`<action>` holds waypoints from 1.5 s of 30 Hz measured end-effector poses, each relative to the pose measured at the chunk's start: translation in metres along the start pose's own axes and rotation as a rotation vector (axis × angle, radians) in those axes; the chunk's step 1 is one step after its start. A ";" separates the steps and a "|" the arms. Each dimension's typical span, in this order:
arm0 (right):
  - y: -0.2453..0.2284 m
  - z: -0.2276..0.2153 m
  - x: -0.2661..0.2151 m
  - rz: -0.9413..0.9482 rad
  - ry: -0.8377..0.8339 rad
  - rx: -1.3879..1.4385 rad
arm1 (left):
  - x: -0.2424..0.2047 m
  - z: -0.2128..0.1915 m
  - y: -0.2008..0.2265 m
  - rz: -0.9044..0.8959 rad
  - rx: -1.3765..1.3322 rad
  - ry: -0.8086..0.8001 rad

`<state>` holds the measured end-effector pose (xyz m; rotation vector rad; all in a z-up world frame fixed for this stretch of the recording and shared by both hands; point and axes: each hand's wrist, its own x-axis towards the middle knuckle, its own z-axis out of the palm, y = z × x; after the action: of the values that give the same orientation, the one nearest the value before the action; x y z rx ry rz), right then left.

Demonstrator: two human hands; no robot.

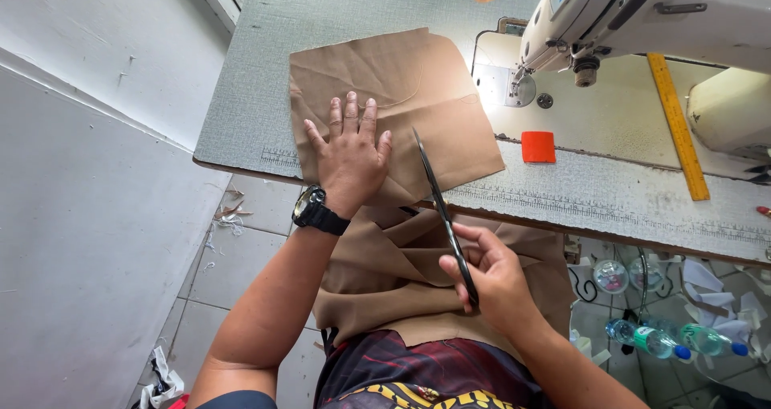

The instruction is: The person cuts a piece of brown fabric using scissors, then measures and marks it with a ruler and a red marker. They continue to trim the fabric along the marked lines and fold the edges.

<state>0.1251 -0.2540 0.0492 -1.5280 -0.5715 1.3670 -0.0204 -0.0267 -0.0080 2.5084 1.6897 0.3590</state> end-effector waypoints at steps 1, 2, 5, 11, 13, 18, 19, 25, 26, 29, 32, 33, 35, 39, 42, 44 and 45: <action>0.002 0.002 0.008 -0.097 -0.007 0.036 | -0.003 -0.002 0.000 0.029 0.000 0.032; 0.003 0.003 0.016 -0.194 -0.014 0.072 | -0.006 -0.004 0.001 0.058 -0.001 0.064; 0.009 0.007 0.029 -0.192 -0.039 0.073 | -0.007 -0.004 0.001 0.060 0.001 0.068; 0.010 0.000 0.023 -0.162 -0.022 0.037 | -0.008 -0.005 0.002 0.060 -0.006 0.068; 0.004 0.005 0.026 -0.172 -0.015 0.058 | -0.011 -0.004 0.003 0.059 -0.009 0.072; 0.000 0.015 0.047 -0.194 -0.027 0.129 | -0.016 -0.007 0.007 0.065 -0.004 0.087; 0.000 0.016 0.047 -0.201 -0.029 0.109 | -0.017 -0.006 0.007 0.063 -0.008 0.084; 0.001 0.017 0.038 -0.163 -0.002 0.098 | -0.023 -0.003 0.006 0.071 -0.009 0.105; 0.000 0.018 0.038 -0.159 0.003 0.117 | -0.024 -0.004 0.008 0.077 -0.004 0.114; -0.015 0.027 0.049 -0.167 0.007 0.161 | -0.027 -0.003 0.011 0.078 0.001 0.112; -0.019 0.030 0.057 -0.172 -0.001 0.153 | -0.034 -0.003 0.013 0.080 0.003 0.118; -0.016 0.029 0.057 -0.168 -0.001 0.152 | -0.034 -0.003 0.014 0.079 0.002 0.114; -0.008 0.027 0.058 -0.199 0.002 0.118 | -0.037 -0.002 0.013 0.082 -0.012 0.106; -0.007 0.025 0.048 -0.179 0.026 0.108 | -0.042 -0.003 0.014 0.091 -0.022 0.107; -0.017 0.030 0.048 -0.154 0.035 0.148 | -0.046 -0.005 0.016 0.106 -0.037 0.100; -0.026 0.037 0.051 -0.139 0.035 0.192 | -0.051 -0.006 0.017 0.111 -0.032 0.085; -0.027 0.037 0.056 -0.143 0.034 0.195 | -0.053 -0.006 0.017 0.114 -0.030 0.089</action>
<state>0.1122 -0.1828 0.0498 -1.3261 -0.5008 1.2469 -0.0260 -0.0822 -0.0059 2.6099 1.5618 0.5089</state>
